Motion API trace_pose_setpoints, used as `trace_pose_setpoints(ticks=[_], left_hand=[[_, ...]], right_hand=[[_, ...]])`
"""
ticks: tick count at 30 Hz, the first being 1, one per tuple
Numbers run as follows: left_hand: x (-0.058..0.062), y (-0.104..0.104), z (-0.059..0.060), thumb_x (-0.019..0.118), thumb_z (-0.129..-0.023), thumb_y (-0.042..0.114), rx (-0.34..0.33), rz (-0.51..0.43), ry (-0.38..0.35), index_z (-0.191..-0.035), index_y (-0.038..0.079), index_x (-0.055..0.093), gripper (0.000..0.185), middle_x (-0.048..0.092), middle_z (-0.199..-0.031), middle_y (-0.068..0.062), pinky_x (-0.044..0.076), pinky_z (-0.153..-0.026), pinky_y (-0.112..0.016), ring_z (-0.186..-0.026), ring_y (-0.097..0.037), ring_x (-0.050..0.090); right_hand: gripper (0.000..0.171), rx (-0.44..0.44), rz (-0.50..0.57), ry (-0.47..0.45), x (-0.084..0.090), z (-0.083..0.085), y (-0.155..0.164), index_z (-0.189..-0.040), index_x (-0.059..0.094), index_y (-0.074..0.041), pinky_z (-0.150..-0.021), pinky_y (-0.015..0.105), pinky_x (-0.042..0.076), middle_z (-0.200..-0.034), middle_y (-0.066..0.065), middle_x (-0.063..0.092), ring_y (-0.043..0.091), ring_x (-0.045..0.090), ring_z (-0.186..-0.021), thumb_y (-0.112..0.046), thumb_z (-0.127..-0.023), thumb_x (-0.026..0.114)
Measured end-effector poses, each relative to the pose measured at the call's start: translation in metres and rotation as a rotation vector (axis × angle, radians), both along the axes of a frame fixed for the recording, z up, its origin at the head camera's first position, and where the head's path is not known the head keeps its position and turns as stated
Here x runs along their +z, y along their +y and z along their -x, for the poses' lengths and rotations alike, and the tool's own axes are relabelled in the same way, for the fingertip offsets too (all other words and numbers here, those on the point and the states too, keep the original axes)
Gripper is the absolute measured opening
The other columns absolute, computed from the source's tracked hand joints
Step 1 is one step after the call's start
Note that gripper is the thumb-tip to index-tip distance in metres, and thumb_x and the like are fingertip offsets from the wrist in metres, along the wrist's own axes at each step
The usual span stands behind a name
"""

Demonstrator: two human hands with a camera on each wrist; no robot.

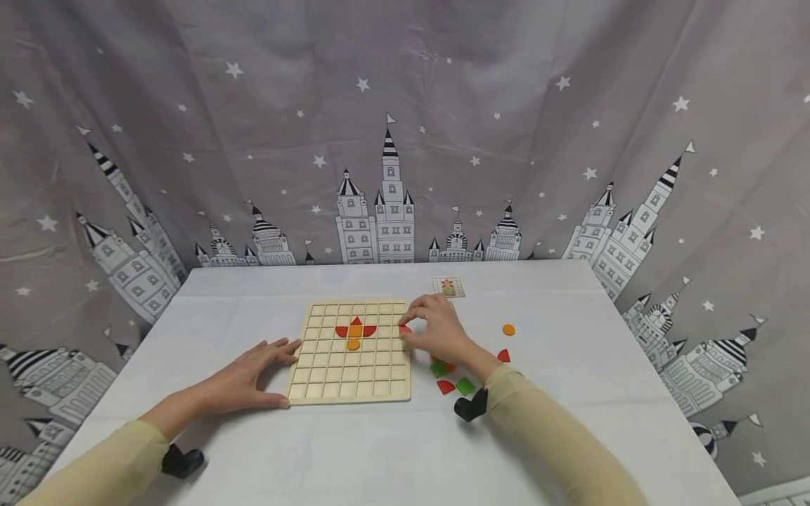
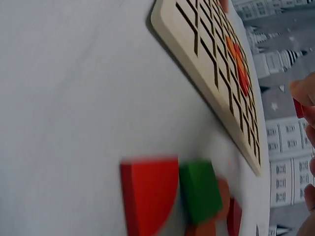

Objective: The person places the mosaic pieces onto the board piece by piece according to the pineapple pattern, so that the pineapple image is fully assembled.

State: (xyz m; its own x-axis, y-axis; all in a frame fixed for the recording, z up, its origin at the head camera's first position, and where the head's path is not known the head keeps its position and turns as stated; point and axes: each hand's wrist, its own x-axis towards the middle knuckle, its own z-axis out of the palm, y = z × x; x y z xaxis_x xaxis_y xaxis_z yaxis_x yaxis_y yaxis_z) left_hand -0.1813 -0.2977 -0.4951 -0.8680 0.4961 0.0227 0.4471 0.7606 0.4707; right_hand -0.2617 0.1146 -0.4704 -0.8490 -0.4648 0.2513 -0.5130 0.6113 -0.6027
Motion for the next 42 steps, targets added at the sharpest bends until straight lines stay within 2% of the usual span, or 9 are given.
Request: trace_pose_setpoints(ticks=[7,14,22,28,42], left_hand=[[0.001,0.001,0.000,0.079,-0.074,0.069,-0.002,-0.001,-0.006,-0.134,0.017,0.059,0.081,0.036,-0.164,-0.001,0.011,-0.126,-0.057,-0.152,-0.035,0.027],[0.001,0.001,0.001,0.079,-0.074,0.069,0.002,0.003,-0.014,-0.133,0.017,0.059,0.081,0.035,-0.165,0.000,0.010,-0.126,-0.056,-0.152,-0.034,0.026],[0.003,0.002,0.001,0.080,-0.075,0.067,-0.002,0.001,-0.020,-0.133,0.016,0.058,0.080,0.035,-0.164,-0.002,0.010,-0.126,-0.056,-0.152,-0.035,0.026],[0.003,0.002,0.000,0.081,-0.075,0.066,0.000,0.007,-0.015,-0.134,0.016,0.059,0.081,0.036,-0.164,-0.002,0.011,-0.126,-0.056,-0.152,-0.035,0.026],[0.002,0.000,-0.001,0.080,-0.075,0.067,0.001,0.000,-0.014,-0.134,0.016,0.059,0.081,0.036,-0.164,-0.002,0.010,-0.126,-0.056,-0.152,-0.035,0.026]], right_hand=[[0.012,0.029,-0.028,0.013,-0.010,0.001,-0.037,-0.099,0.078,-0.028,-0.104,0.046,0.038,-0.117,-0.007,0.059,0.021,0.043,-0.117,-0.032,-0.088,0.080],[0.011,0.029,-0.082,0.049,-0.022,0.000,-0.056,-0.097,0.079,-0.028,-0.097,0.040,0.039,-0.116,-0.007,0.060,0.019,0.044,-0.114,-0.037,-0.091,0.075],[0.015,0.043,-0.131,0.114,-0.027,-0.006,-0.067,-0.099,0.080,-0.023,-0.094,0.040,0.040,-0.114,-0.004,0.061,0.021,0.046,-0.112,-0.034,-0.090,0.077],[0.015,0.034,-0.130,0.138,-0.030,-0.005,-0.070,-0.100,0.080,-0.025,-0.094,0.040,0.040,-0.113,-0.005,0.061,0.022,0.046,-0.111,-0.035,-0.090,0.078],[0.021,0.014,-0.103,0.109,-0.033,-0.006,-0.074,-0.102,0.080,-0.024,-0.094,0.039,0.041,-0.109,-0.006,0.060,0.020,0.045,-0.108,-0.038,-0.087,0.083]])
